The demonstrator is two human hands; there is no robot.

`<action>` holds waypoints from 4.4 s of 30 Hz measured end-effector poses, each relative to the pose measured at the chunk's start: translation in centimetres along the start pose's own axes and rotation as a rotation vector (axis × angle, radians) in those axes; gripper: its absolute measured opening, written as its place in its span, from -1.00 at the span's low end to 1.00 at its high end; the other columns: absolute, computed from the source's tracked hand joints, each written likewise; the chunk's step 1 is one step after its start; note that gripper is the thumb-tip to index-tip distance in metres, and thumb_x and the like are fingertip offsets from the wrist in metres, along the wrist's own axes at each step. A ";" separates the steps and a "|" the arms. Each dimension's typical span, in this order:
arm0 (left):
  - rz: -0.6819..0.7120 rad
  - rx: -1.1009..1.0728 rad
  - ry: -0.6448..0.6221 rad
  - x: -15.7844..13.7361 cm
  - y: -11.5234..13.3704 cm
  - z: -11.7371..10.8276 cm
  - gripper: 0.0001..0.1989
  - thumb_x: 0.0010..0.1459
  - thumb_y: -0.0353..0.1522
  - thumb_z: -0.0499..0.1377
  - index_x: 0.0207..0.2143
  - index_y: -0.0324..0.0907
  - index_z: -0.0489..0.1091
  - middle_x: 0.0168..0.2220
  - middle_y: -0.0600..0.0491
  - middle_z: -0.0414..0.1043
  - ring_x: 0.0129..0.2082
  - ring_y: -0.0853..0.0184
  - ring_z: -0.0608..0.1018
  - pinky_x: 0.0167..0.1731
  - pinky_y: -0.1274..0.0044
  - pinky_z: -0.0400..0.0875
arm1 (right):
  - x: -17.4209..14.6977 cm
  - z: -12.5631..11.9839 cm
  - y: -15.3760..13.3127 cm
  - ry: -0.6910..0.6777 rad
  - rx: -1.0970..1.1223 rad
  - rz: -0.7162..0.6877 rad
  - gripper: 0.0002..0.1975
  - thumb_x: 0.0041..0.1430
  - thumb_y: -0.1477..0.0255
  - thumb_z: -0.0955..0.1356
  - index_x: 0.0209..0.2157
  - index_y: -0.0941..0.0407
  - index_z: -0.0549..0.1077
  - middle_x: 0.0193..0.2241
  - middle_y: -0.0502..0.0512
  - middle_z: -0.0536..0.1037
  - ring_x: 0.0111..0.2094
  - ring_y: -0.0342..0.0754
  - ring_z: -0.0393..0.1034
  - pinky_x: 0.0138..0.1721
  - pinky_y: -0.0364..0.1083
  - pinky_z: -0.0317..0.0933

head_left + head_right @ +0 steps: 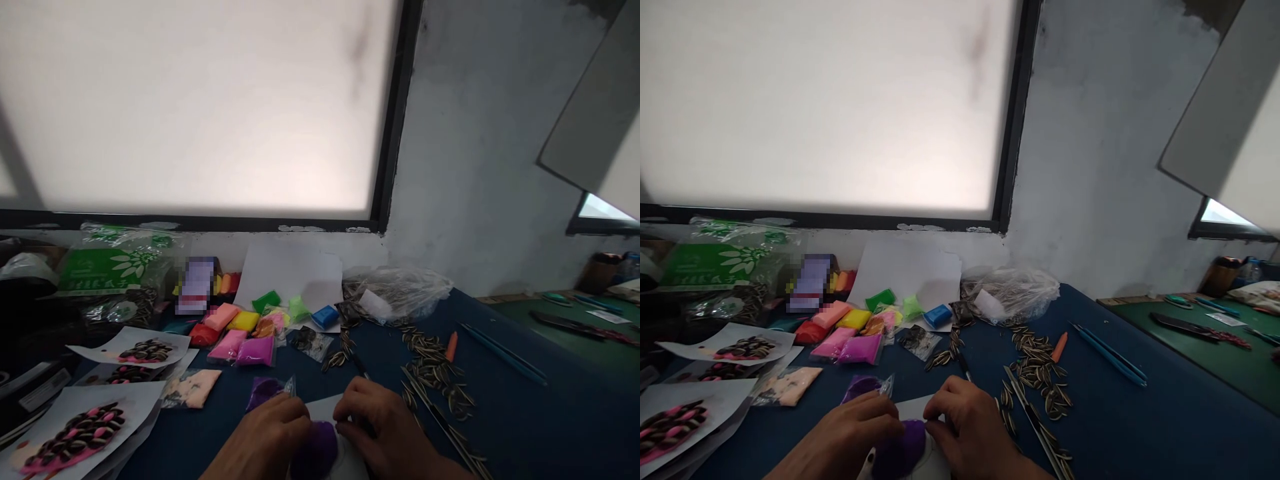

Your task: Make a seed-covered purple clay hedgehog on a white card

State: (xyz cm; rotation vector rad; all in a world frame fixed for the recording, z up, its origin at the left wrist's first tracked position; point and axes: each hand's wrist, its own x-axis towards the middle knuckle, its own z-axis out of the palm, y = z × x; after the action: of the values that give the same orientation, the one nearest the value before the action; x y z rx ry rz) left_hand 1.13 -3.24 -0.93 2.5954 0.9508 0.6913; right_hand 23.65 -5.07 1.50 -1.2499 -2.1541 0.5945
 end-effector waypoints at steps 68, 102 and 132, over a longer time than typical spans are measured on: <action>-0.140 0.240 -0.302 -0.9 2.4 -6.0 -0.32 0.10 -0.11 0.31 0.27 0.07 0.28 0.00 -0.17 0.52 -0.05 -0.09 0.56 -0.06 0.24 0.44 | -2.1 3.8 2.8 -0.052 -0.561 -0.084 -0.78 0.35 0.37 0.31 -0.04 0.01 0.54 0.02 0.22 0.54 -0.02 0.17 0.44 -0.13 0.02 0.38; -0.190 0.280 -0.371 0.4 3.6 -6.5 -0.33 0.03 -0.12 0.36 0.21 0.02 0.37 -0.08 -0.16 0.57 -0.15 -0.04 0.61 -0.15 0.24 0.51 | -2.0 0.4 -2.0 -0.324 -0.254 0.195 -0.48 0.43 0.33 0.21 0.36 0.01 0.13 0.32 0.14 0.19 0.30 0.22 0.14 0.23 0.14 0.18; -0.122 0.268 -0.312 -0.6 3.0 -6.4 -0.35 0.10 -0.15 0.33 0.24 0.02 0.32 -0.07 -0.15 0.54 -0.12 -0.02 0.58 -0.14 0.31 0.45 | -1.7 0.9 -1.3 -0.348 -0.325 0.241 -0.46 0.42 0.36 0.18 0.38 0.02 0.09 0.35 0.11 0.09 0.32 0.24 0.06 0.25 0.22 0.12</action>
State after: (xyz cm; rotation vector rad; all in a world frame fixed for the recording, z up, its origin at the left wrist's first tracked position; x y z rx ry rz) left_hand -1.08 -5.22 5.57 2.7299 1.1514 0.1259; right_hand 22.93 -7.28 1.20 -1.7037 -2.4783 0.6132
